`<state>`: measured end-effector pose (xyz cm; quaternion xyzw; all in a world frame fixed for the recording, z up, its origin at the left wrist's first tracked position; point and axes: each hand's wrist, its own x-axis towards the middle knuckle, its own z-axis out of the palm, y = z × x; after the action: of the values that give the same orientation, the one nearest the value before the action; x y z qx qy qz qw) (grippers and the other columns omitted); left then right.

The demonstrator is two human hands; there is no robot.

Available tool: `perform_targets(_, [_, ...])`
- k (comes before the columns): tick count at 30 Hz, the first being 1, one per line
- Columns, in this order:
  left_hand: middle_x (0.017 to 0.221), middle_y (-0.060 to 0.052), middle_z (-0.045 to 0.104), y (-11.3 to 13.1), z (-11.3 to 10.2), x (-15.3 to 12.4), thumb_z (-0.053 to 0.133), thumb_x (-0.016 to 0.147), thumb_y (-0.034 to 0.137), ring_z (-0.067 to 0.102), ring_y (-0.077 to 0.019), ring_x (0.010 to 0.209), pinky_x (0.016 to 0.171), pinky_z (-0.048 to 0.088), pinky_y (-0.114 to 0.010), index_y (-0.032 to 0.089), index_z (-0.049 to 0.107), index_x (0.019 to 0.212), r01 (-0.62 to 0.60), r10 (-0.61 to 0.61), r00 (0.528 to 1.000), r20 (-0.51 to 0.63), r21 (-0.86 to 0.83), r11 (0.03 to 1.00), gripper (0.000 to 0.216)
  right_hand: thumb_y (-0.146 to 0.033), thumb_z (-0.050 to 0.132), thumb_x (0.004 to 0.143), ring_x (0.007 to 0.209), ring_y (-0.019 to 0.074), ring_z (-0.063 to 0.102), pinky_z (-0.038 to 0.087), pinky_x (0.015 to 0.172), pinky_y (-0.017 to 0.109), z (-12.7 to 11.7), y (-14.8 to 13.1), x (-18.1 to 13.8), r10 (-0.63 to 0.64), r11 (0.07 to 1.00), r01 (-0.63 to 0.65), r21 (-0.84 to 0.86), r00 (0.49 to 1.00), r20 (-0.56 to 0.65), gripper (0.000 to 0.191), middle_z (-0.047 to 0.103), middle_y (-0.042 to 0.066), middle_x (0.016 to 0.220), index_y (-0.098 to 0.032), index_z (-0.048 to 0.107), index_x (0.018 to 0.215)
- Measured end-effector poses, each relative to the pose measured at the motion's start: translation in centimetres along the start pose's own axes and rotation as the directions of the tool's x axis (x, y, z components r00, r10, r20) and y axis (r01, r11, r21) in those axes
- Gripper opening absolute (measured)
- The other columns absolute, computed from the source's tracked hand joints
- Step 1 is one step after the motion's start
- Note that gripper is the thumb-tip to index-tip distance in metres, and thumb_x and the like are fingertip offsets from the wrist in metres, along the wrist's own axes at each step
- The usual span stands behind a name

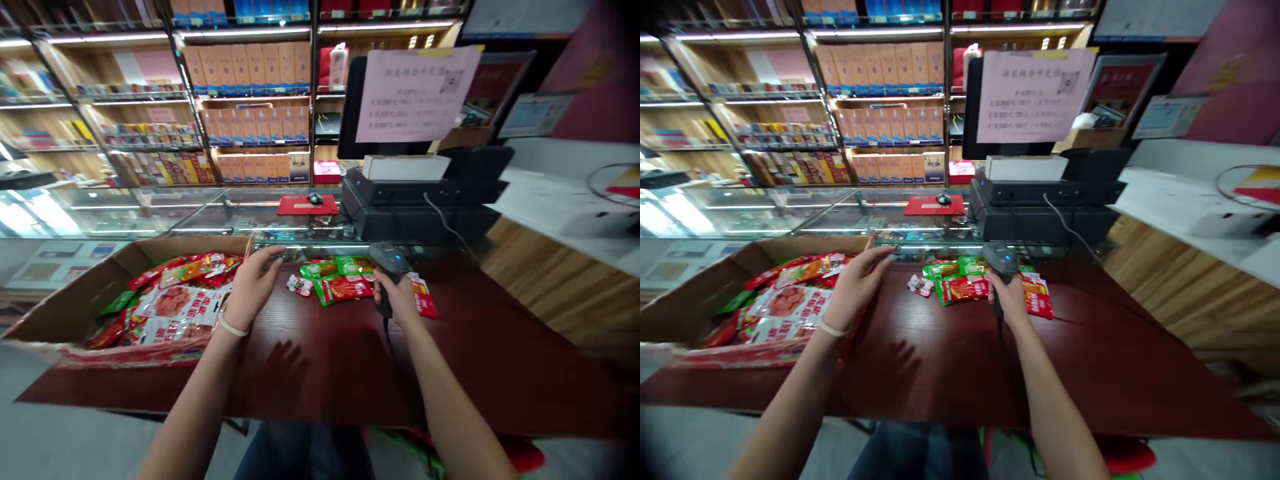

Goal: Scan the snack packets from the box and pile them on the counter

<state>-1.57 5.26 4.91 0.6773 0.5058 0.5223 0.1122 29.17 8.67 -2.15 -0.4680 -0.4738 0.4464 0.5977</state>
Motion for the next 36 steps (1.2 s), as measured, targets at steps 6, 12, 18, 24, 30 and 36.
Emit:
perform_targets(6, [0.109, -0.007, 0.072, -0.5, 10.9, 1.6, 0.068, 0.080, 0.022, 0.064, -0.0272, 0.107, 0.106, 0.044, -0.042, 0.025, 0.074, 0.104, 0.018, 0.015, 0.988, 0.156, -0.207, 0.978, 0.024, -0.052, 0.070, 0.075, 0.036, 0.0112, 0.046, 0.040, 0.035, 0.024, -2.7, -0.1, 1.4, -0.031, 0.999, 0.024, -0.040, 0.984, -0.177, 0.034, 0.050, -0.006, 0.049, -0.024, 0.052, 0.071])
perform_targets(12, [0.104, -0.009, 0.071, -1.2, 21.4, 2.4, 0.079, 0.065, 0.015, 0.060, -0.0310, 0.113, 0.115, 0.032, -0.045, 0.024, 0.073, 0.090, 0.215, -0.053, 0.939, 0.339, -0.462, 0.860, 0.028, -0.052, 0.069, 0.074, 0.036, 0.0125, 0.046, 0.039, 0.035, 0.025, -5.4, 0.0, 2.6, -0.068, 0.997, 0.057, -0.045, 0.946, -0.317, 0.033, 0.050, -0.007, 0.049, -0.025, 0.051, 0.077])
perform_targets(18, [0.123, -0.015, 0.062, -2.6, 28.1, 1.3, 0.083, 0.063, 0.024, 0.047, -0.0328, 0.131, 0.118, 0.022, -0.048, 0.022, 0.069, 0.098, 0.153, -0.002, 0.942, 0.335, -0.423, 0.893, 0.038, -0.050, 0.069, 0.074, 0.035, 0.0122, 0.046, 0.038, 0.035, 0.025, -6.2, -0.1, 2.8, -0.048, 0.998, 0.057, 0.015, 0.937, -0.346, 0.031, 0.050, -0.006, 0.050, -0.024, 0.051, 0.078])
perform_targets(24, [0.120, -0.017, 0.058, -3.0, 28.3, -0.7, 0.078, 0.071, 0.034, 0.041, -0.0383, 0.130, 0.116, 0.018, -0.053, 0.023, 0.065, 0.117, 0.009, 0.031, 0.932, 0.361, -0.109, 0.994, 0.049, -0.050, 0.067, 0.078, 0.036, 0.0126, 0.047, 0.040, 0.036, 0.025, -6.1, 0.4, 2.9, -0.049, 0.999, 0.050, -0.007, 0.949, -0.313, 0.030, 0.050, -0.006, 0.051, -0.024, 0.053, 0.076])
perform_targets(30, [0.099, -0.013, 0.061, -3.2, 27.0, 0.2, 0.070, 0.079, 0.042, 0.050, -0.0350, 0.118, 0.114, 0.025, -0.051, 0.022, 0.067, 0.080, -0.064, 0.098, 0.923, 0.373, -0.104, 0.992, 0.020, -0.050, 0.069, 0.078, 0.037, 0.0121, 0.047, 0.040, 0.037, 0.025, -6.1, 0.6, 2.8, -0.085, 0.996, 0.074, -0.047, 0.948, -0.308, 0.033, 0.050, -0.004, 0.050, -0.024, 0.052, 0.069])
perform_targets(36, [0.099, -0.012, 0.064, -3.2, 25.7, 1.0, 0.062, 0.085, 0.023, 0.056, -0.0274, 0.108, 0.105, 0.038, -0.042, 0.021, 0.063, 0.080, -0.075, 0.091, 0.864, 0.495, -0.052, 0.996, 0.006, -0.049, 0.072, 0.075, 0.037, 0.0109, 0.046, 0.038, 0.035, 0.023, -5.8, 0.1, 2.5, -0.103, 0.994, 0.110, 0.004, 0.943, -0.317, 0.032, 0.050, -0.006, 0.049, -0.022, 0.057, 0.074])
